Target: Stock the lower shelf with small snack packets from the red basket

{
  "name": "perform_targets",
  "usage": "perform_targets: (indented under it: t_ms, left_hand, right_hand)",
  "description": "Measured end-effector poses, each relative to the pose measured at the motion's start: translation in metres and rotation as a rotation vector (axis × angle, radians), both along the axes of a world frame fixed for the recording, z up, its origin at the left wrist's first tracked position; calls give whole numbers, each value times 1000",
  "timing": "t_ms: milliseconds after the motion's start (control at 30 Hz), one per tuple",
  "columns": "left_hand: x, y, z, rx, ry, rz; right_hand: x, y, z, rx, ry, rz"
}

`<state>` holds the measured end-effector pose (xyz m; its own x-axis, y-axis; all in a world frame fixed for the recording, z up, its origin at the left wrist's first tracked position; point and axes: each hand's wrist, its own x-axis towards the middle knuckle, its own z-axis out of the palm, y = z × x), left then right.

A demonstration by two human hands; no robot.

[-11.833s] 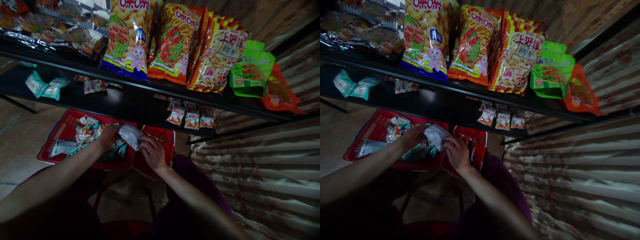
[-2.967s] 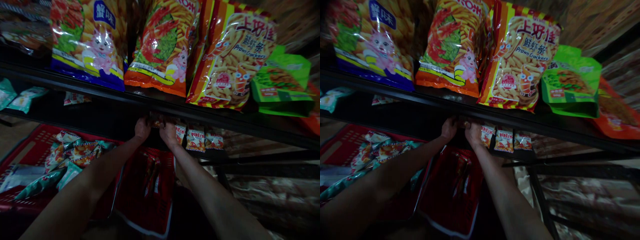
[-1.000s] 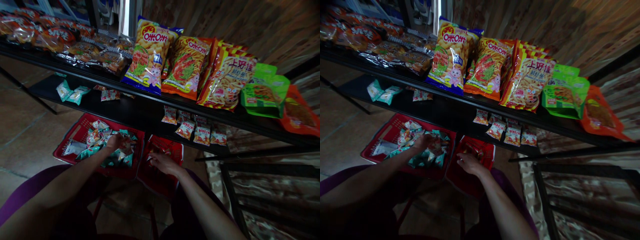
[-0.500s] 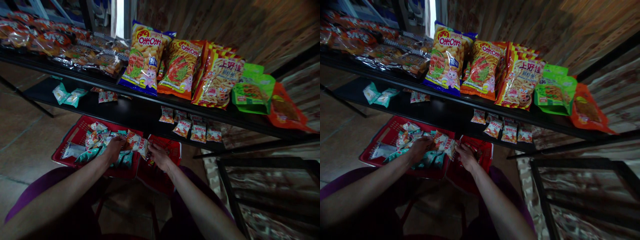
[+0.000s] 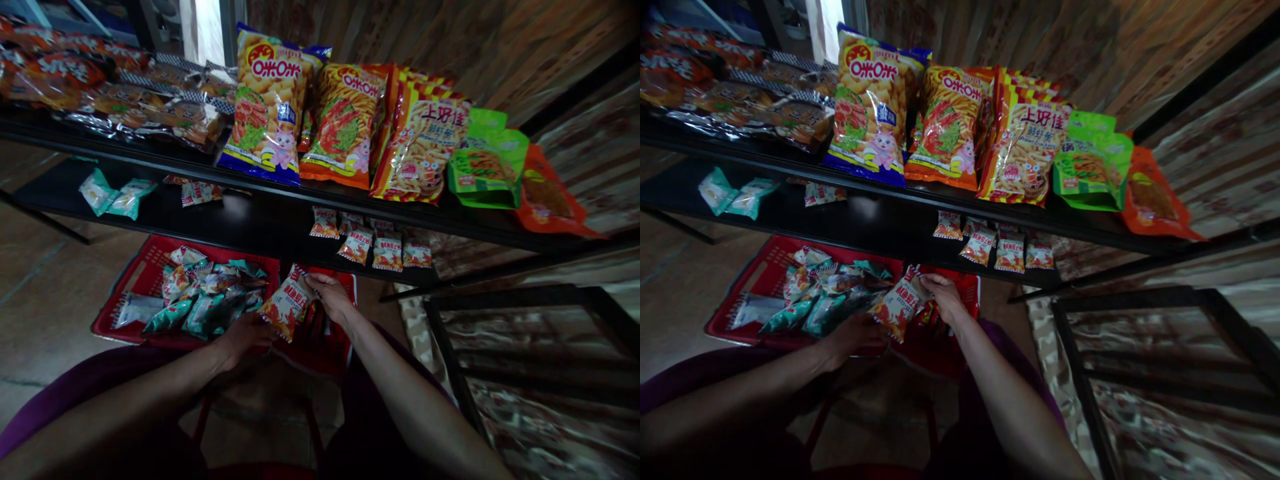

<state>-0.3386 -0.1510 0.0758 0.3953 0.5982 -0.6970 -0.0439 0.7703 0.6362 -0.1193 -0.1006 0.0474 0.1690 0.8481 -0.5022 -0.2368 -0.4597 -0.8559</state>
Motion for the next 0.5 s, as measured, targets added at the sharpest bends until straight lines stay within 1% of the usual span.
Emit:
perform_targets:
  t_ms: [100, 200, 267, 333, 500]
  left_hand:
    - [7, -10, 5, 16, -4, -45]
    - [10, -10, 9, 11, -30, -57]
    - [10, -8, 9, 14, -32, -54]
    - [9, -6, 7, 54, -31, -44]
    - [7, -4, 5, 141, -34, -56]
  right_hand:
    - [0, 0, -1, 7, -57, 40]
    - [-1, 1, 0, 37, -91, 58]
    - [0, 3, 1, 55, -104, 54]
    - [2, 4, 3, 65, -101, 58]
    - [6, 4, 8, 98, -79, 120]
